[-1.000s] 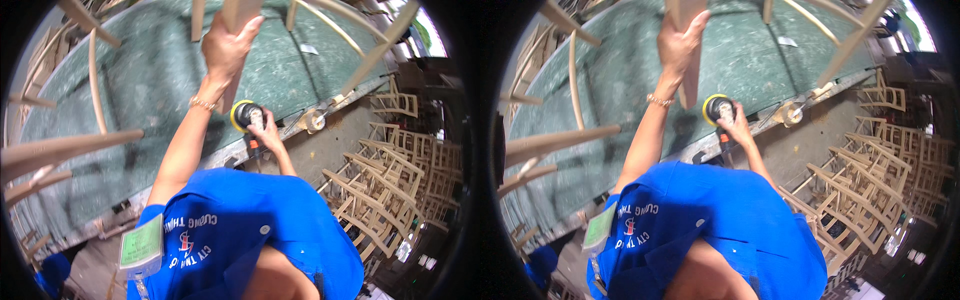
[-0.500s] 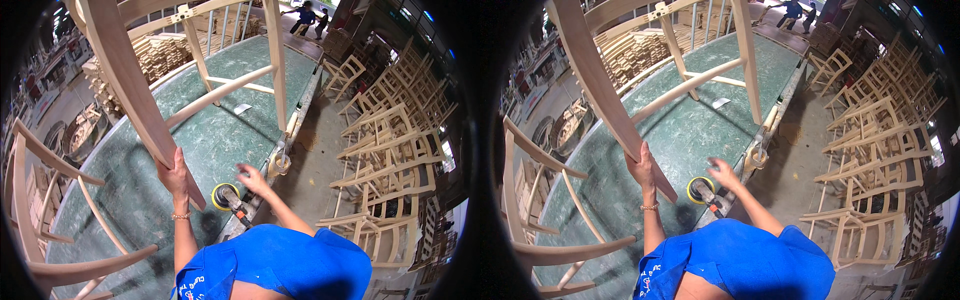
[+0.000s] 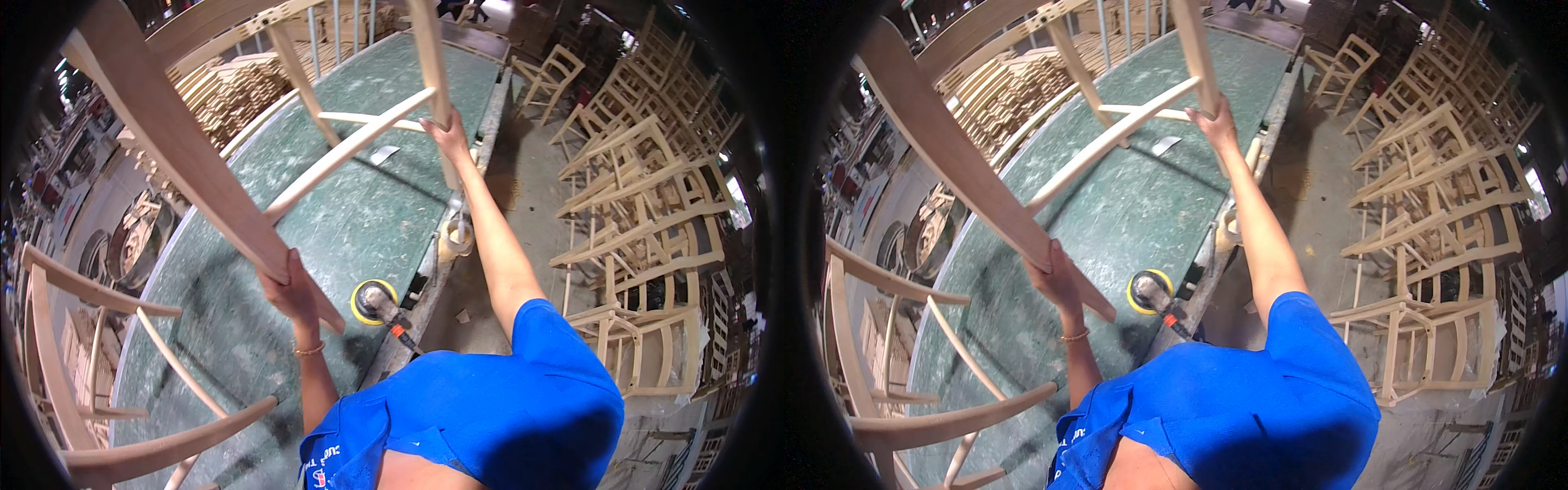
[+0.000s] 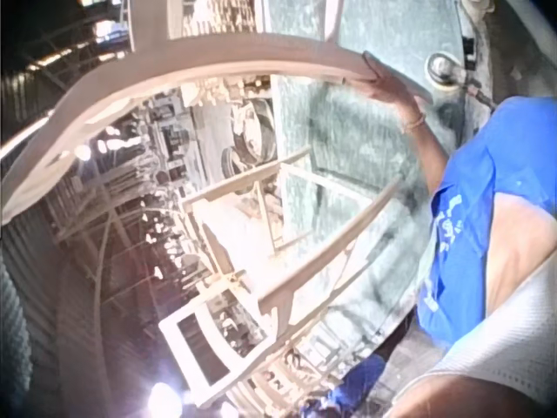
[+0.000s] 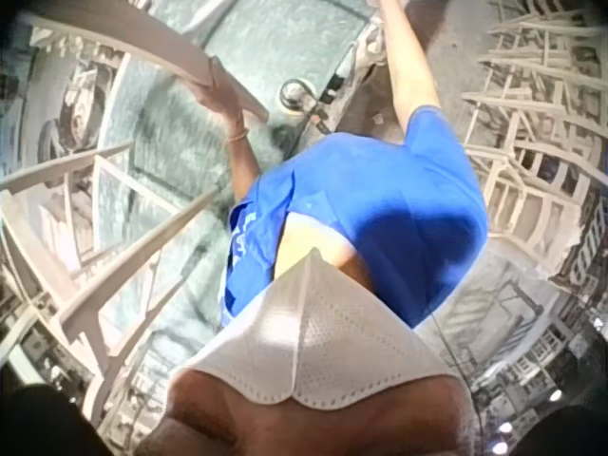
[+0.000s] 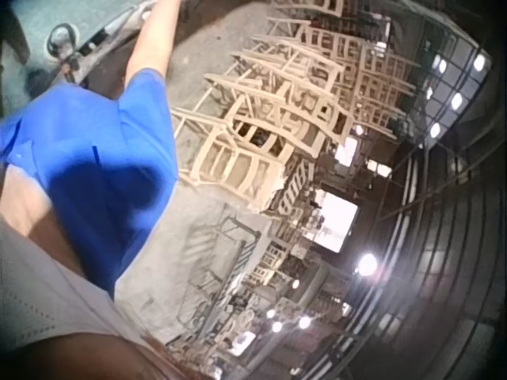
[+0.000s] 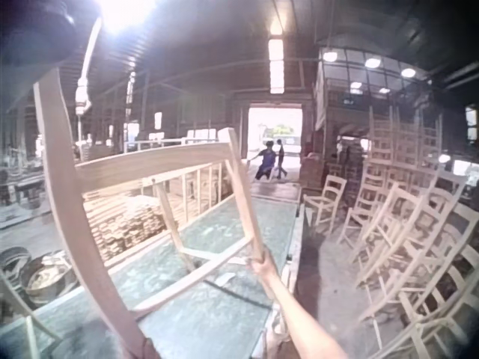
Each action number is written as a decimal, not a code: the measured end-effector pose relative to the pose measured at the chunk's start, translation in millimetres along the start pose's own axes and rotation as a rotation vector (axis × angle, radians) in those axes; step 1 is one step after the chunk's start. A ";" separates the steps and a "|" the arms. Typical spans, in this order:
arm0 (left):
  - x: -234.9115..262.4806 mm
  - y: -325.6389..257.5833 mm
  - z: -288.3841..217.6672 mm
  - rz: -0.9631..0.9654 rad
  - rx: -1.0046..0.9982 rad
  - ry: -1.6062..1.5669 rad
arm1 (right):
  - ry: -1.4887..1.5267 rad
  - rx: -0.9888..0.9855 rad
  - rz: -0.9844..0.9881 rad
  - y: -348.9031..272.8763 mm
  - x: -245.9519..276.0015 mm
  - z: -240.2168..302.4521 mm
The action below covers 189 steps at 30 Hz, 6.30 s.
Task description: The person uses a handheld orbital sander to smooth the legs and frame of wooden chair frames. They reposition each chair on a green workbench, sand multiple surfaces, and then move the finished chair aside to process the next one.
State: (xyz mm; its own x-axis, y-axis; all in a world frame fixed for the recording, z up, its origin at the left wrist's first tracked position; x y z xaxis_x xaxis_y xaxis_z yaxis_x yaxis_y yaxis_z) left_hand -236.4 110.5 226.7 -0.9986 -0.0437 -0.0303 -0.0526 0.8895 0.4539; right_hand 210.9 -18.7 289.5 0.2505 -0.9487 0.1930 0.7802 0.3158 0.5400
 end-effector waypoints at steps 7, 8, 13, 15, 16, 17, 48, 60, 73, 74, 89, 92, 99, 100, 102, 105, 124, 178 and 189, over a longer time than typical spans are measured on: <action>0.7 -18.3 37.5 -0.027 0.018 -0.326 | 0.369 -0.038 -0.129 -11.8 6.4 -70.4; -5.6 -19.6 57.6 -0.027 0.230 -0.545 | 0.292 -0.017 -0.166 -17.9 7.3 -72.5; 5.4 -3.9 26.0 0.076 -0.024 -0.076 | -0.263 0.102 -0.285 -41.7 -0.1 -51.0; 5.6 -2.8 24.7 0.128 -0.036 -0.144 | -0.258 0.040 -0.239 -43.0 0.0 -45.2; 3.1 -4.1 22.7 0.127 -0.021 -0.154 | -0.264 -0.006 -0.233 -43.9 2.2 -46.8; -0.9 -0.4 26.4 0.144 -0.040 -0.136 | -0.208 -0.055 -0.251 -43.2 5.7 -49.8; -47.3 -5.8 -20.1 0.600 0.183 0.122 | 0.290 -0.242 0.754 -302.8 -124.7 84.7; 5.1 113.3 166.3 0.305 0.353 0.074 | 0.202 -0.195 0.566 -278.1 -136.1 103.5; -37.6 165.5 197.4 0.450 0.292 0.093 | 0.425 -0.420 0.579 -326.5 -93.0 14.9; -31.9 160.4 188.8 0.470 0.251 0.149 | 0.445 -0.437 0.541 -323.5 -81.2 10.9; 156.7 49.9 -51.7 0.020 0.244 0.539 | 0.597 -0.677 0.749 -274.7 6.5 55.4; 153.6 40.5 -64.2 0.075 0.184 0.246 | 0.449 -0.640 0.556 -213.2 21.3 75.4; 120.1 14.3 -36.6 0.395 0.476 -0.128 | 0.284 -0.443 0.416 -156.1 12.8 98.7; 121.9 15.6 -33.3 0.385 0.487 -0.144 | 0.224 -0.372 0.346 -150.8 16.7 102.1; 125.2 23.1 -27.8 0.361 0.499 -0.179 | 0.221 -0.319 0.352 -154.2 16.4 110.0; 118.3 34.0 -33.6 0.349 0.489 -0.167 | 0.154 -0.273 0.264 -159.0 21.2 117.2; 106.1 57.5 -49.9 0.369 0.456 -0.191 | -0.038 -0.157 0.182 -161.2 25.6 126.5; 109.2 31.1 -27.6 0.419 0.425 -0.295 | 0.022 -0.201 0.197 -184.5 36.5 100.5; 101.3 9.4 -22.3 0.370 0.332 -0.292 | -0.046 -0.150 0.185 -171.3 40.1 87.4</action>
State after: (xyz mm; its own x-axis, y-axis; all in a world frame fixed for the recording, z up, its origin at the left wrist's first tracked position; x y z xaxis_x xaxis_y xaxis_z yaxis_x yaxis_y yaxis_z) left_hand -338.2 104.3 247.7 -0.9043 0.3829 -0.1886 0.3519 0.9189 0.1782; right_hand 37.2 -109.4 276.3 0.3736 -0.8721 0.3159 0.8008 0.4751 0.3647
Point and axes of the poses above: each hand's wrist, its own y-axis towards the middle knuckle, its own x-axis out of the back of the hand, z = x × y, the point moved 8 cm from there along y, towards the middle knuckle, and after that the axes turned 3 degrees about -x, right-handed, at the moved point
